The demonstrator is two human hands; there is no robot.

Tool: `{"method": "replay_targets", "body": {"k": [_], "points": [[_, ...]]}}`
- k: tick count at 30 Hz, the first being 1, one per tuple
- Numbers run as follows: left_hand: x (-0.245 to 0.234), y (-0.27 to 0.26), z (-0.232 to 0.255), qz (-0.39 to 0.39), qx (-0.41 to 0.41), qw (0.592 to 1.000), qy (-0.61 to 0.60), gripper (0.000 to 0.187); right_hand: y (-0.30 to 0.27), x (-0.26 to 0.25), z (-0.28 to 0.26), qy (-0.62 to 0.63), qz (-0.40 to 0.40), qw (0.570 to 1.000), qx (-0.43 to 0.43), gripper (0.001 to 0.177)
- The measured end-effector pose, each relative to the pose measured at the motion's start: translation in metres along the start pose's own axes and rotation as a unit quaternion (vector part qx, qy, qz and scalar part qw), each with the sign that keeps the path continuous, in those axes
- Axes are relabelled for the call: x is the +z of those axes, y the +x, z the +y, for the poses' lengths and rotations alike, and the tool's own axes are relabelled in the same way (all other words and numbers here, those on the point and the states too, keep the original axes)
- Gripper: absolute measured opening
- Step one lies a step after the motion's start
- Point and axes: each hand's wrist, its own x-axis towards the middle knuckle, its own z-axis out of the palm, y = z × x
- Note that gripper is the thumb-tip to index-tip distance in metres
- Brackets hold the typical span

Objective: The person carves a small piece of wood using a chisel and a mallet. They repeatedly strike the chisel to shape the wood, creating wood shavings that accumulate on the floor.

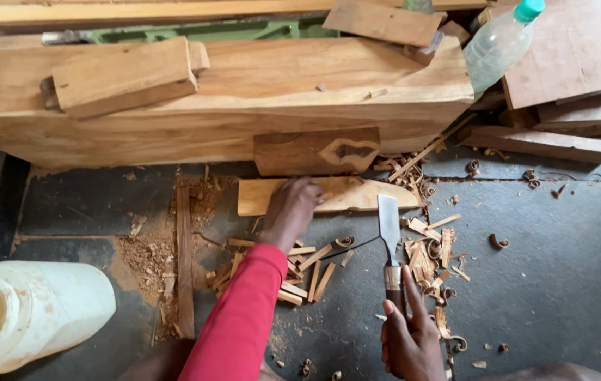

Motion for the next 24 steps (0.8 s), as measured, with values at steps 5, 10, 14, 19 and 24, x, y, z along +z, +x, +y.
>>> {"method": "replay_targets", "body": {"k": [5, 10, 14, 19, 24], "points": [[0.008, -0.002, 0.016, 0.017, -0.247, 0.906, -0.344, 0.018, 0.009, 0.004, 0.021, -0.053, -0.026, 0.996, -0.064, 0.075], [0.013, 0.015, 0.017, 0.051, -0.252, 0.889, -0.378, 0.016, 0.024, 0.014, 0.033, -0.181, -0.036, 0.973, -0.140, 0.077], [0.020, 0.029, 0.014, 0.064, -0.246, 0.872, -0.419, 0.017, 0.026, 0.024, 0.028, -0.171, -0.050, 0.965, -0.191, 0.076], [0.024, 0.025, 0.006, 0.079, -0.210, 0.892, -0.392, 0.026, 0.031, 0.034, 0.034, -0.216, -0.053, 0.945, -0.241, 0.075], [0.028, 0.033, -0.002, 0.068, -0.221, 0.913, -0.336, 0.020, 0.030, 0.034, 0.034, -0.246, -0.052, 0.960, -0.121, 0.077]]}}
